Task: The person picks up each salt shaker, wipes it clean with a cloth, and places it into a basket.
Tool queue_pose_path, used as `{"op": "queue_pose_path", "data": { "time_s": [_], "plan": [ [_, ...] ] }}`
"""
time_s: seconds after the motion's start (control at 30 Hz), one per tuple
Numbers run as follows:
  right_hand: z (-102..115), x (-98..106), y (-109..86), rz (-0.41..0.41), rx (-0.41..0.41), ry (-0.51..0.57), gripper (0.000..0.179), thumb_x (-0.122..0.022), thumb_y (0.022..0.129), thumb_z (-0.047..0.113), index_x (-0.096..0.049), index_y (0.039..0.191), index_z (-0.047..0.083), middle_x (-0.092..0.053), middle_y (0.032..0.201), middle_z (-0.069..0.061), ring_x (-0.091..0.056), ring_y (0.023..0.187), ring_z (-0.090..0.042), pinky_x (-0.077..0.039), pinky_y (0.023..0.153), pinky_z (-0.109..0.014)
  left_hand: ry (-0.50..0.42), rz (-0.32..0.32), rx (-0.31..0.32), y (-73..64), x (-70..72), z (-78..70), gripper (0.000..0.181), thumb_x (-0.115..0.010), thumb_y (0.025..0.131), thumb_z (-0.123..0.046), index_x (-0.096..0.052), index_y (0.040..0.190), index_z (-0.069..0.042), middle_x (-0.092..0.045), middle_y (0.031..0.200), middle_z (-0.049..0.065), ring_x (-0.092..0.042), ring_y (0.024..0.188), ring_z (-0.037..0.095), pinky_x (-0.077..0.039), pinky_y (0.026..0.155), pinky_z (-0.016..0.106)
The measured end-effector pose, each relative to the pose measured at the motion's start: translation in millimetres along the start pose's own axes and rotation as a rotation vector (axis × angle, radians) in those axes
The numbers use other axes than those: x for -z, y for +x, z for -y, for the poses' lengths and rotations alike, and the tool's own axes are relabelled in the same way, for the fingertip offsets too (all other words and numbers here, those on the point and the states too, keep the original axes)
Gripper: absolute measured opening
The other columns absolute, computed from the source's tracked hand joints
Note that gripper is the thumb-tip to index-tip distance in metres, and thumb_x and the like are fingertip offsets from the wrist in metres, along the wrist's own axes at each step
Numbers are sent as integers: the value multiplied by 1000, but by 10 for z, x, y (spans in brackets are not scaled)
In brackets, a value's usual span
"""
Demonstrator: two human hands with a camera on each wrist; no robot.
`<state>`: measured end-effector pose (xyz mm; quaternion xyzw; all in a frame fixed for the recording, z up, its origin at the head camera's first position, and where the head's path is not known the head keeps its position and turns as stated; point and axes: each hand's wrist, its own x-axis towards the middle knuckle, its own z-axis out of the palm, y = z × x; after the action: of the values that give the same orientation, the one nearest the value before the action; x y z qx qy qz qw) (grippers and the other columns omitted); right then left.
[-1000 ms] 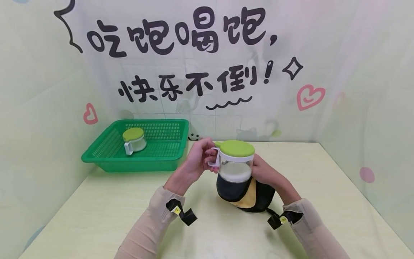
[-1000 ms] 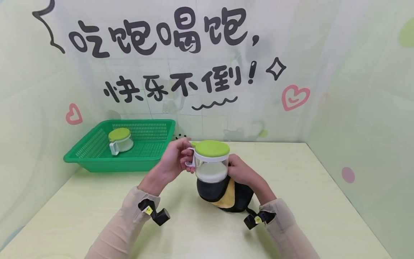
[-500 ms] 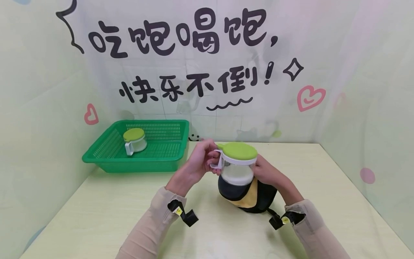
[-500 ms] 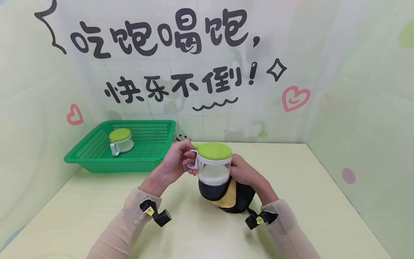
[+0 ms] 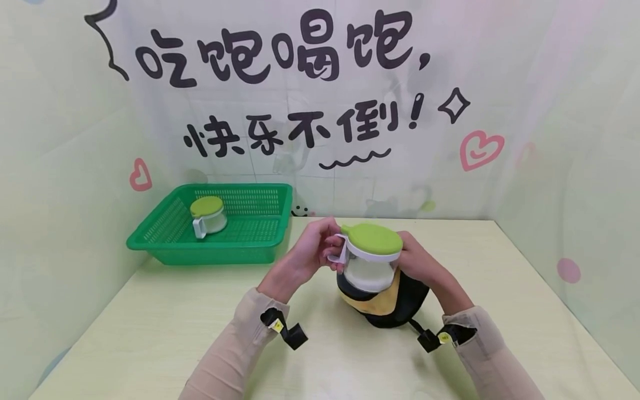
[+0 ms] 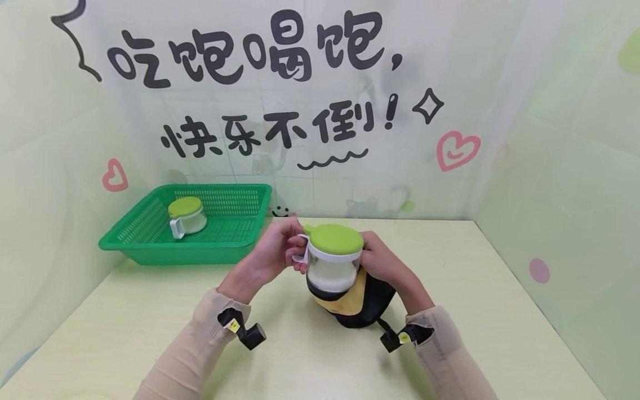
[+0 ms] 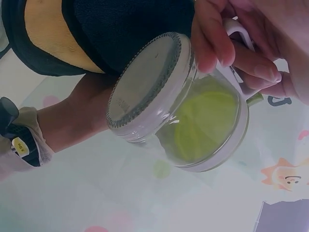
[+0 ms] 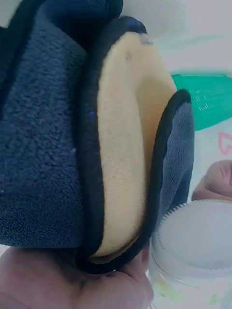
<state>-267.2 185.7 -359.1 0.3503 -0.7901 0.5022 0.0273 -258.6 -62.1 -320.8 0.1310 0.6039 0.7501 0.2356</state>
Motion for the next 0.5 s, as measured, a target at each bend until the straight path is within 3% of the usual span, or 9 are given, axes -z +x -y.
{"op": "queue_pose_path", "data": {
  "time_s": [0.17, 0.37, 0.5],
  "plan": [
    [55, -4, 8, -49, -29, 59, 13, -54, 92, -8, -66, 89, -3, -60, 75, 12, -57, 71, -5, -50, 68, -25, 13, 16, -8, -13, 1, -1, 37, -38, 94, -22, -32, 57, -17, -34, 49, -3, -57, 46, 17, -46, 51, 27],
    [30, -62, -6, -71, 3, 172, 37, -56, 96, -5, -71, 89, 28, -65, 82, 14, -59, 77, -3, -52, 75, -23, 27, 40, -16, -20, 1, -6, 36, -39, 92, -21, -31, 57, -18, -33, 49, -4, -54, 45, 17, -47, 50, 28],
    [4, -115, -17, -75, 46, 216, 39, -58, 95, -3, -70, 88, 33, -65, 83, 16, -59, 78, -1, -52, 76, -22, 44, 45, -8, -30, -8, -18, 35, -39, 92, -22, -31, 58, -18, -32, 50, -4, -52, 44, 17, -47, 50, 27]
  ]
}}
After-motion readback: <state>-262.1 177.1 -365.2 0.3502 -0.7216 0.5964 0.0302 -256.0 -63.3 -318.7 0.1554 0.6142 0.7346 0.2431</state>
